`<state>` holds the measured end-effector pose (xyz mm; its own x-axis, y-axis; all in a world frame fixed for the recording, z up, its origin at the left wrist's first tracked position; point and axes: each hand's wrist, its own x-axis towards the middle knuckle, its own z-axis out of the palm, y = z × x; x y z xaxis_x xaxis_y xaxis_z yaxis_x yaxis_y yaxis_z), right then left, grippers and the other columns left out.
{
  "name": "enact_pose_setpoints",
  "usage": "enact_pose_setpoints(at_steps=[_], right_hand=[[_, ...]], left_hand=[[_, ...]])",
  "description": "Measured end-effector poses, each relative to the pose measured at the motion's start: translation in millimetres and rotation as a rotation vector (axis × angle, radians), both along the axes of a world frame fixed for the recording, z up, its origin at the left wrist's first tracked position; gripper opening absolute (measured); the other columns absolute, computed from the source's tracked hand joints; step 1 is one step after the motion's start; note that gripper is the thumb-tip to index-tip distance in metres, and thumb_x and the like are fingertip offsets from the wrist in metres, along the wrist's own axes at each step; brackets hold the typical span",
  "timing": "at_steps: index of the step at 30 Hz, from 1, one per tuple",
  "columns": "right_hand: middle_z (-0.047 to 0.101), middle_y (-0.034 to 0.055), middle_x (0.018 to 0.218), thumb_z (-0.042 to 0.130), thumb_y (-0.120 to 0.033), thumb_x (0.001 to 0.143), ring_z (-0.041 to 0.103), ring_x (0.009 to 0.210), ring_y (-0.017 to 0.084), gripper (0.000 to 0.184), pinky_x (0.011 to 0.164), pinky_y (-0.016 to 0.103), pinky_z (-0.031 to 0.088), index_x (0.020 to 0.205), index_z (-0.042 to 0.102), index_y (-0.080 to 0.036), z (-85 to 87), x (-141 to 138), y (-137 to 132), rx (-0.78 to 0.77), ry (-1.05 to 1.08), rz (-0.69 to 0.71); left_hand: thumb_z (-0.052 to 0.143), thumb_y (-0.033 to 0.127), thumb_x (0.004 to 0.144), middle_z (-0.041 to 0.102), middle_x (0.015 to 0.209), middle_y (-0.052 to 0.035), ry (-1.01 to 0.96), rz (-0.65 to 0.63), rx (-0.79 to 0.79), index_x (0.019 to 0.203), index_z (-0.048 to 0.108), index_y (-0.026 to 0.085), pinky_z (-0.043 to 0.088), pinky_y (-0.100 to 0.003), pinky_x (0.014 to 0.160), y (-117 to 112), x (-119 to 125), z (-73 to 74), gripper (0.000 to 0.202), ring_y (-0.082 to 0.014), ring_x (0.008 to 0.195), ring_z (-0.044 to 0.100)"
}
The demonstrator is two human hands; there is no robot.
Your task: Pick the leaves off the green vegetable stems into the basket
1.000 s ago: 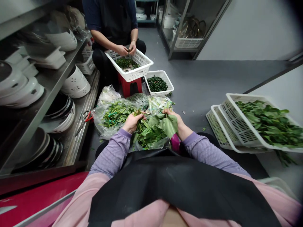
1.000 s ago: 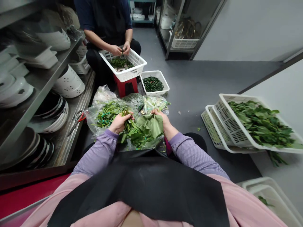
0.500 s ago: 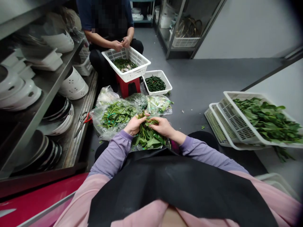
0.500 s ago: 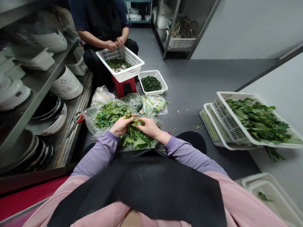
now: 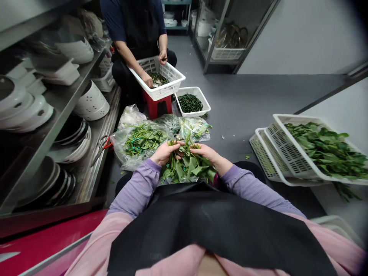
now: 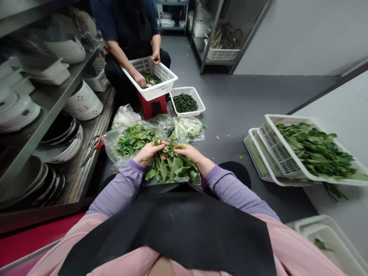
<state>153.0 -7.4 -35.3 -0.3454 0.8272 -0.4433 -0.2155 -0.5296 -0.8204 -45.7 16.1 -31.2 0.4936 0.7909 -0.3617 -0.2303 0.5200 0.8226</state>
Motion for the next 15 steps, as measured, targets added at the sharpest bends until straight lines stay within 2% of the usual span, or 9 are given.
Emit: enact_pose_setpoints(at_steps=[3, 6, 8, 11, 13, 15], right_hand=[[0.064, -0.0009, 0.065, 0.078, -0.03, 0.053, 0.055, 0.054, 0.009, 0.033, 0.057, 0.023, 0.043, 0.078, 0.063, -0.015, -2.3, 8.0, 0.4, -0.03, 0.022, -0.024], [0.064, 0.0004, 0.066, 0.077, -0.031, 0.053, 0.055, 0.054, 0.009, 0.031, 0.056, 0.023, 0.043, 0.076, 0.063, -0.015, -1.4, 13.8, -0.9, -0.069, -0.002, 0.02], [0.063, 0.0006, 0.066, 0.076, -0.032, 0.056, 0.053, 0.052, 0.008, 0.03, 0.054, 0.022, 0.041, 0.077, 0.064, -0.014, 1.9, 12.7, -3.0, -0.085, -0.02, 0.111], [0.057, -0.0025, 0.056, 0.073, -0.032, 0.061, 0.043, 0.043, 0.005, 0.032, 0.047, 0.02, 0.035, 0.084, 0.066, -0.011, 9.3, 4.4, -7.0, -0.06, -0.046, 0.31], [0.052, -0.0046, 0.049, 0.071, -0.033, 0.064, 0.038, 0.039, 0.004, 0.033, 0.044, 0.019, 0.033, 0.088, 0.067, -0.01, 12.9, -1.5, -9.0, -0.031, -0.056, 0.412], [0.056, -0.0018, 0.053, 0.069, -0.037, 0.067, 0.043, 0.042, 0.005, 0.033, 0.047, 0.021, 0.037, 0.086, 0.067, -0.01, 13.7, -4.9, -9.9, -0.016, -0.044, 0.423]], left_hand=[[0.065, 0.02, 0.066, 0.058, 0.054, -0.001, 0.12, 0.102, 0.065, 0.083, 0.065, 0.01, 0.036, -0.019, 0.038, 8.8, -6.9, -0.8, 0.02, -0.0072, 0.038, 0.048], [0.062, 0.013, 0.063, 0.06, 0.059, -0.0008, 0.3, 0.242, 0.172, 0.078, 0.066, 0.01, 0.03, -0.018, 0.036, 15.0, -14.2, 4.5, 0.017, -0.0031, 0.035, 0.041], [0.062, 0.017, 0.065, 0.06, 0.059, -0.0004, 0.306, 0.179, 0.231, 0.085, 0.067, 0.01, 0.026, -0.017, 0.035, 13.7, -14.9, 10.4, 0.022, -0.0022, 0.035, 0.038], [0.064, 0.032, 0.07, 0.053, 0.052, 0.0016, 0.211, -0.078, 0.246, 0.095, 0.065, 0.011, 0.02, -0.017, 0.034, 6.7, -9.6, 16.5, 0.033, -0.0039, 0.038, 0.038], [0.067, 0.036, 0.068, 0.049, 0.049, 0.0023, 0.188, -0.12, 0.248, 0.087, 0.064, 0.011, 0.019, -0.016, 0.034, 3.1, -5.0, 16.1, 0.031, -0.0043, 0.039, 0.04], [0.068, 0.036, 0.067, 0.049, 0.051, 0.002, 0.154, -0.083, 0.246, 0.072, 0.06, 0.011, 0.02, -0.016, 0.034, 1.9, -1.9, 13.2, 0.026, -0.0036, 0.039, 0.04]])
